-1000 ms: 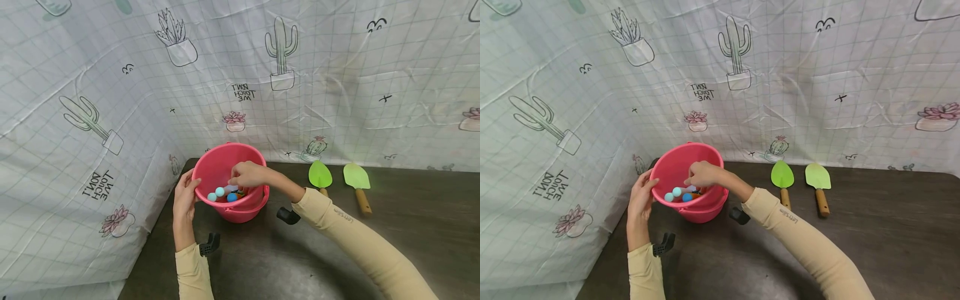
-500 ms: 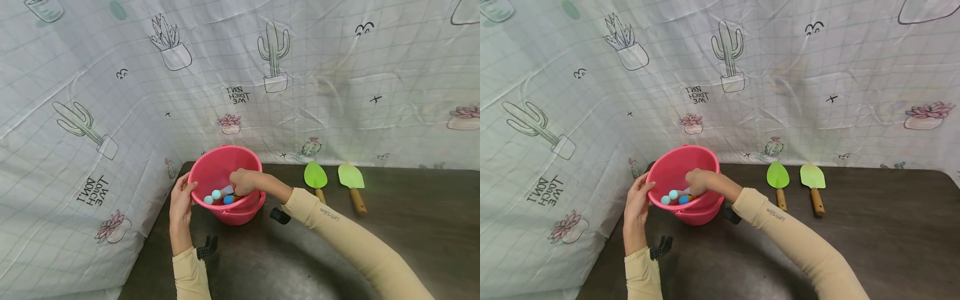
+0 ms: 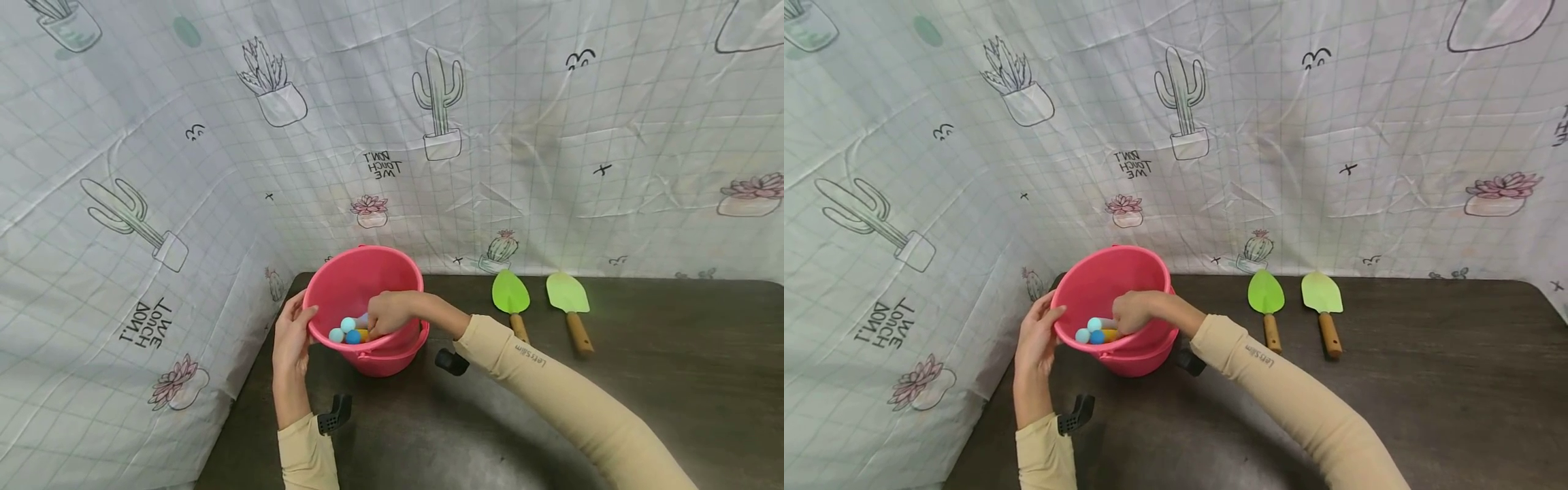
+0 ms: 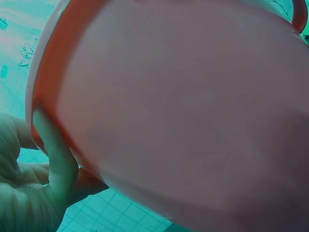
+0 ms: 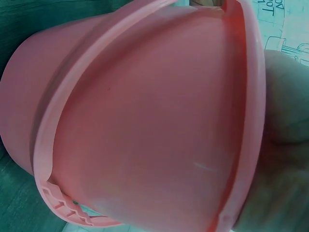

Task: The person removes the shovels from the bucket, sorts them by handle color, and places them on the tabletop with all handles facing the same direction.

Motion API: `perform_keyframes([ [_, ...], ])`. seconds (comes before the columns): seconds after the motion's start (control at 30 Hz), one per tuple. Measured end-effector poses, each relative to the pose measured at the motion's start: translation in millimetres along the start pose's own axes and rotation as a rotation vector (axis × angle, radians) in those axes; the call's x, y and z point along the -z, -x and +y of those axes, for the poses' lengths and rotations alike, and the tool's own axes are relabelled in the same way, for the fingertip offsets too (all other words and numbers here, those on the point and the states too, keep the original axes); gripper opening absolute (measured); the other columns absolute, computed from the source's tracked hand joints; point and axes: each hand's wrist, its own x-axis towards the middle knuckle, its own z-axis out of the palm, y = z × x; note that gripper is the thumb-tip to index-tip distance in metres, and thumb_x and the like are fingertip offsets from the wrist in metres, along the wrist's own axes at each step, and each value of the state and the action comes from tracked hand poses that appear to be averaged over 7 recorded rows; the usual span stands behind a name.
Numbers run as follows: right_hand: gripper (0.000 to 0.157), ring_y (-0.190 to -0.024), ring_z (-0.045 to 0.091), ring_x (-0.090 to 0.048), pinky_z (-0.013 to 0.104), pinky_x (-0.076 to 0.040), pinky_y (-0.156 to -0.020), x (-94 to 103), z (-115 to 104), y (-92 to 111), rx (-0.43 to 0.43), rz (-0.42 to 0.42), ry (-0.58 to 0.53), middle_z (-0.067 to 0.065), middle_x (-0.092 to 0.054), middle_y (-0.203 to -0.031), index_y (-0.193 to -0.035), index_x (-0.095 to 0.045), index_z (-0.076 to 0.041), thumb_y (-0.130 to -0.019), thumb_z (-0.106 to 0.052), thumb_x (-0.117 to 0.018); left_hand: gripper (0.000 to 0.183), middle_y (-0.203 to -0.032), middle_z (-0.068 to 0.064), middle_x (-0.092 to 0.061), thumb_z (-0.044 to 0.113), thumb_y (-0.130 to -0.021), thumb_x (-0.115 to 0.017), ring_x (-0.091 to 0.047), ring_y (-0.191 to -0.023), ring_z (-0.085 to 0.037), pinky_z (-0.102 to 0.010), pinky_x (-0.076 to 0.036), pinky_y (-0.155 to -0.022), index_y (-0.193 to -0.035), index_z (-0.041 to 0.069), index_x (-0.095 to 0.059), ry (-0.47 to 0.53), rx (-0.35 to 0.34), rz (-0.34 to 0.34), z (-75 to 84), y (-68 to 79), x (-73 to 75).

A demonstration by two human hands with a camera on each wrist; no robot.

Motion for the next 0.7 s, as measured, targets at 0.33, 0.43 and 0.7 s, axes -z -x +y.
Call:
perform_keyframes([
  [0.33,0.032,-0.053,0.003,-0.044,0.014,-0.037,-0.057,-2.5,3.7,-1.7,0.037,-0.016,-0.052,-0.009,-0.048,-0.059,-0.073,-0.071,-0.007,-0.101,-0.022,-0.065,0.049,-0.145,-0.014,-0.057,0.011,-0.104,-0.059,-0.072,-0.108,-0.028,-0.027,-0.06,-0.072,-0.151,0.006,-0.046,-0.003,0.009,0.008,-0.7,2.0,0.7],
  [0.43,0.024,-0.054,0.004,-0.045,0.014,-0.04,-0.059,-2.4,3.0,0.1,0.035,-0.01,-0.055,-0.008,-0.049,-0.06,-0.084,-0.076,-0.004,-0.1,-0.019,-0.066,0.049,-0.145,-0.014,-0.057,0.012,-0.104,-0.059,-0.072,-0.105,-0.026,-0.024,-0.059,-0.07,-0.151,0.007,-0.046,-0.002,0.017,0.006,0.3,2.6,-0.1],
  [0.7,0.023,-0.058,0.006,-0.051,0.016,-0.047,-0.064,-1.1,4.5,2.3,-0.02,0.058,-0.067,-0.006,-0.061,-0.07,-0.115,-0.079,-0.005,-0.098,-0.015,-0.068,0.049,-0.143,-0.014,-0.058,0.012,-0.103,-0.06,-0.072,-0.105,-0.03,-0.025,-0.059,-0.071,-0.15,0.007,-0.048,0.0,0.019,0.016,2.0,1.6,-2.6],
])
